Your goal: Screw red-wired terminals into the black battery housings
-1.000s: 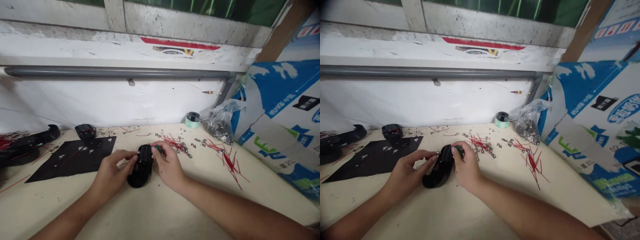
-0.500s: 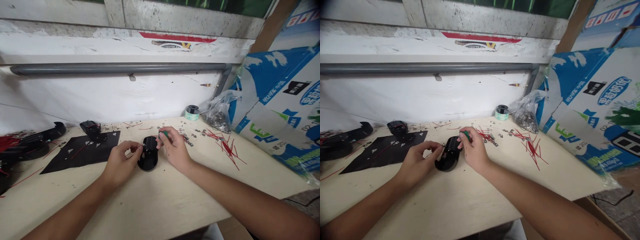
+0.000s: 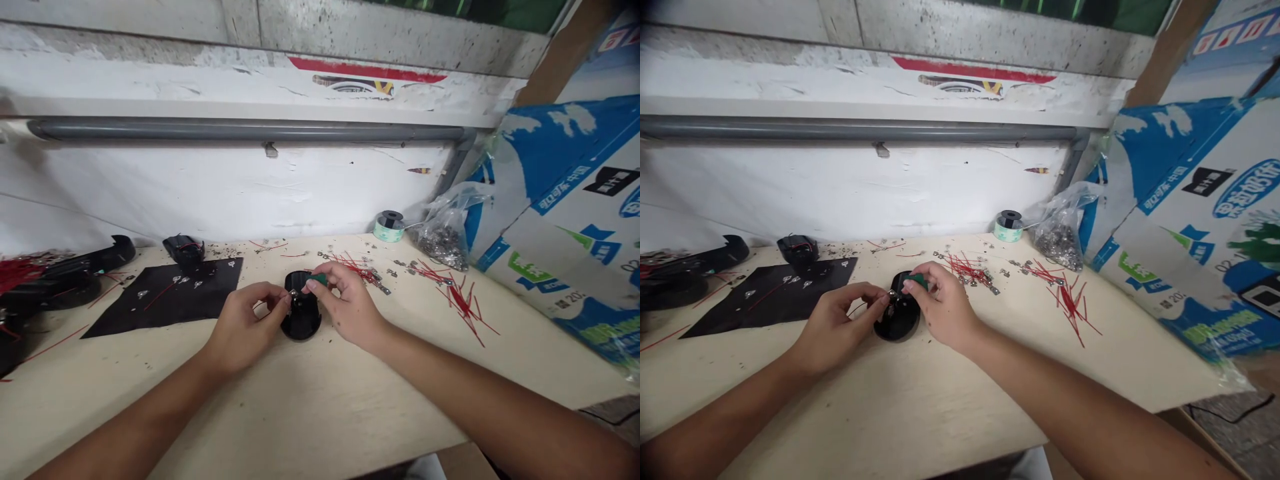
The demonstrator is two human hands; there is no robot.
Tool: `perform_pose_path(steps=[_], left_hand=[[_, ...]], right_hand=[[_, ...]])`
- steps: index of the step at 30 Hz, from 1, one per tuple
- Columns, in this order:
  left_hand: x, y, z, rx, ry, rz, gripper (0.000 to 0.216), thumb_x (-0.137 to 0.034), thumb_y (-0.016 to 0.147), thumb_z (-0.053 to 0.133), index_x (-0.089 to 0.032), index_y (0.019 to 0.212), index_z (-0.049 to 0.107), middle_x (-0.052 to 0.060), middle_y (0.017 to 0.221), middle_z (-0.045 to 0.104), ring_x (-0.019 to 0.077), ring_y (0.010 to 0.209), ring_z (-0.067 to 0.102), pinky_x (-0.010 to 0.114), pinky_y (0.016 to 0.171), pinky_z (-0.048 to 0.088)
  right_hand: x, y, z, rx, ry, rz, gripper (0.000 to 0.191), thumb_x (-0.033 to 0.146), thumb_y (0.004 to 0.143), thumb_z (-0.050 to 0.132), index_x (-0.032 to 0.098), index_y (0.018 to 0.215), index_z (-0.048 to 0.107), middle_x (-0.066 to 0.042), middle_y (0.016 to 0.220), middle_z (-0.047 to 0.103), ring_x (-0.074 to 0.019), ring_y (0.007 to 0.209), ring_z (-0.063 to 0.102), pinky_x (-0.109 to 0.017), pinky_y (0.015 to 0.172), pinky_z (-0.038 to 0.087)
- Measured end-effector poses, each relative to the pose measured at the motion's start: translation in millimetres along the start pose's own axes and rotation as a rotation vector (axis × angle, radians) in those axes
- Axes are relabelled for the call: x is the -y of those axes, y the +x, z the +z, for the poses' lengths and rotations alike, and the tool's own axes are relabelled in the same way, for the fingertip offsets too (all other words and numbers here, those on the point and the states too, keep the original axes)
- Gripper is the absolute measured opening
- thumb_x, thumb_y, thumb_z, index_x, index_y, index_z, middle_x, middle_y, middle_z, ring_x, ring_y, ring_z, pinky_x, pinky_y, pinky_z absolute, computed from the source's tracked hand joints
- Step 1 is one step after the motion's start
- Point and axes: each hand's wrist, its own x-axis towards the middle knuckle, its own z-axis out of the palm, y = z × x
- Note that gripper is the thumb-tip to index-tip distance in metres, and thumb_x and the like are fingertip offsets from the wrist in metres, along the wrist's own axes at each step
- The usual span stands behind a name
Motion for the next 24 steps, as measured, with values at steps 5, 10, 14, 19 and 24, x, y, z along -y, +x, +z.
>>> perform_pose_path(steps=[5,10,14,19,24], left_hand=[[-3.7,-0.8,-1.1,-0.003,-0.008,-0.013,0.027,-0.041,0.088,0.057,-0.018,0.08,0.069,0.003,0.078,0.068,0.0169,0.075,0.058,0.026,0.067,0.045],[-5.8,-2.0,0.4,0.007,0.006,0.031,0.026,-0.039,0.087,0.056,-0.017,0.08,0.069,0.003,0.075,0.067,0.017,0.072,0.058,0.027,0.066,0.045],[-4.9,-2.4,1.0,0.003,0.021,0.037,0.026,-0.039,0.087,0.056,-0.017,0.08,0.069,0.003,0.073,0.066,0.0173,0.071,0.057,0.027,0.063,0.044],[-3.8,-3.5,0.3,0.003,0.02,0.016,0.026,-0.04,0.088,0.057,-0.018,0.084,0.069,0.003,0.076,0.067,0.0174,0.073,0.058,0.026,0.062,0.044],[-3.8,-2.2,0.2,-0.025,-0.027,-0.023,0.026,-0.041,0.088,0.058,-0.017,0.085,0.069,0.003,0.076,0.067,0.0167,0.071,0.058,0.026,0.061,0.044]], right_hand=[[5.9,-1.8,-0.2,0.089,-0.039,0.002,0.017,0.036,0.094,0.057,0.02,0.089,0.06,-0.002,0.083,0.063,-0.0169,0.077,0.058,-0.028,0.068,0.046],[6.0,-1.4,-0.9,0.107,-0.096,0.001,0.023,0.041,0.094,0.057,0.02,0.086,0.062,-0.001,0.076,0.059,-0.0162,0.07,0.054,-0.027,0.064,0.044],[2.9,-1.2,0.4,0.142,-0.049,0.012,0.023,0.041,0.092,0.059,0.02,0.088,0.065,-0.002,0.082,0.062,-0.0173,0.076,0.056,-0.028,0.07,0.045],[2.5,-2.4,1.8,0.16,-0.026,0.023,0.02,0.039,0.093,0.059,0.02,0.089,0.066,-0.001,0.08,0.06,-0.0161,0.072,0.053,-0.027,0.066,0.042],[3.8,-2.4,1.5,0.134,-0.054,0.008,0.021,0.039,0.092,0.06,0.02,0.086,0.066,0.0,0.075,0.058,-0.0153,0.07,0.051,-0.026,0.065,0.041]])
